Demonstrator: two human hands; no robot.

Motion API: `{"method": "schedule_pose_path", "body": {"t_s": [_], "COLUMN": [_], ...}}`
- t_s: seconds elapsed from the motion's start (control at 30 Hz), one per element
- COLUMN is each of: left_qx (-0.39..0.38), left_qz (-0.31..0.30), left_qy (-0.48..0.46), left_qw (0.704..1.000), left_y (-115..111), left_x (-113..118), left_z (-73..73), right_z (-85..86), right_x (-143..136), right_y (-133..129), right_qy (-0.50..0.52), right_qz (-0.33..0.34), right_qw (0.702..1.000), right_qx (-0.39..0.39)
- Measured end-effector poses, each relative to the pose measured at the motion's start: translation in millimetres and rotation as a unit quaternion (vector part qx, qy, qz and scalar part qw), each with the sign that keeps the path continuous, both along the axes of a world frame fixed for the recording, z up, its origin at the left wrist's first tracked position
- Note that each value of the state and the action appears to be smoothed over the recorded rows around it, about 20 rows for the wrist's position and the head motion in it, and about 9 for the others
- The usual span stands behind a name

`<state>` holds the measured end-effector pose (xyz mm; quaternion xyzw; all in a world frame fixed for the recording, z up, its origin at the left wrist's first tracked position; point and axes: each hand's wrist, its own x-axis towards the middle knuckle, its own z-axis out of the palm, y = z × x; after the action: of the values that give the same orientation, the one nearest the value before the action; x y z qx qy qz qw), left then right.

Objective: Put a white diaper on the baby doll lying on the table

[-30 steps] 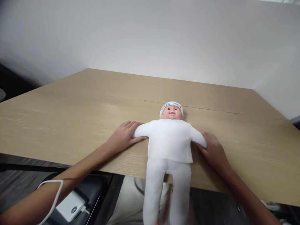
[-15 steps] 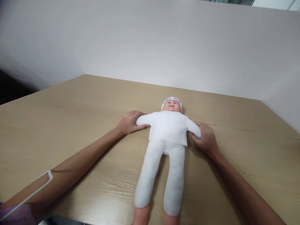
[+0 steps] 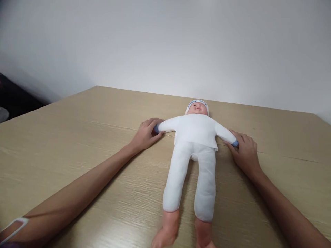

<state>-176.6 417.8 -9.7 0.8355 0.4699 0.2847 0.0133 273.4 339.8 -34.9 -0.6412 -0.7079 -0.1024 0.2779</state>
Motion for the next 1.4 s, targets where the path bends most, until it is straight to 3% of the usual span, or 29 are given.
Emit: {"method": "schedule_pose_path", "body": {"t_s": [0.1, 0.37, 0.6, 1.07, 1.27, 1.4], "left_qx": [-0.006, -0.013, -0.006, 0.038, 0.058, 0.047], "left_qz": [0.013, 0.020, 0.006, 0.052, 0.041, -0.022], "left_qy": [0.000, -0.004, -0.012, -0.059, -0.071, -0.078], "left_qw": [1.000, 1.000, 1.000, 0.996, 0.995, 0.996], "left_y": [-0.1, 5.0, 2.5, 0.3, -34.9, -104.7], "left_x": [-0.5, -3.3, -2.1, 1.5, 13.9, 42.4], "left_z": [-0.6, -5.0, -2.5, -1.4, 11.8, 22.4], "right_z": [-4.7, -14.9, -14.7, -11.3, 6.1, 20.9], "right_x": [4.1, 10.0, 4.5, -1.3, -15.3, -49.2], "right_y": [2.2, 12.9, 9.7, 12.8, -7.1, -57.2], "right_qy": [-0.003, 0.019, 0.010, 0.050, 0.083, 0.143], "right_qz": [-0.025, 0.001, 0.004, -0.010, -0.017, 0.002], "right_qw": [1.000, 0.999, 1.000, 0.997, 0.987, 0.972], "right_qx": [-0.009, -0.037, -0.014, 0.057, 0.134, 0.188]}}
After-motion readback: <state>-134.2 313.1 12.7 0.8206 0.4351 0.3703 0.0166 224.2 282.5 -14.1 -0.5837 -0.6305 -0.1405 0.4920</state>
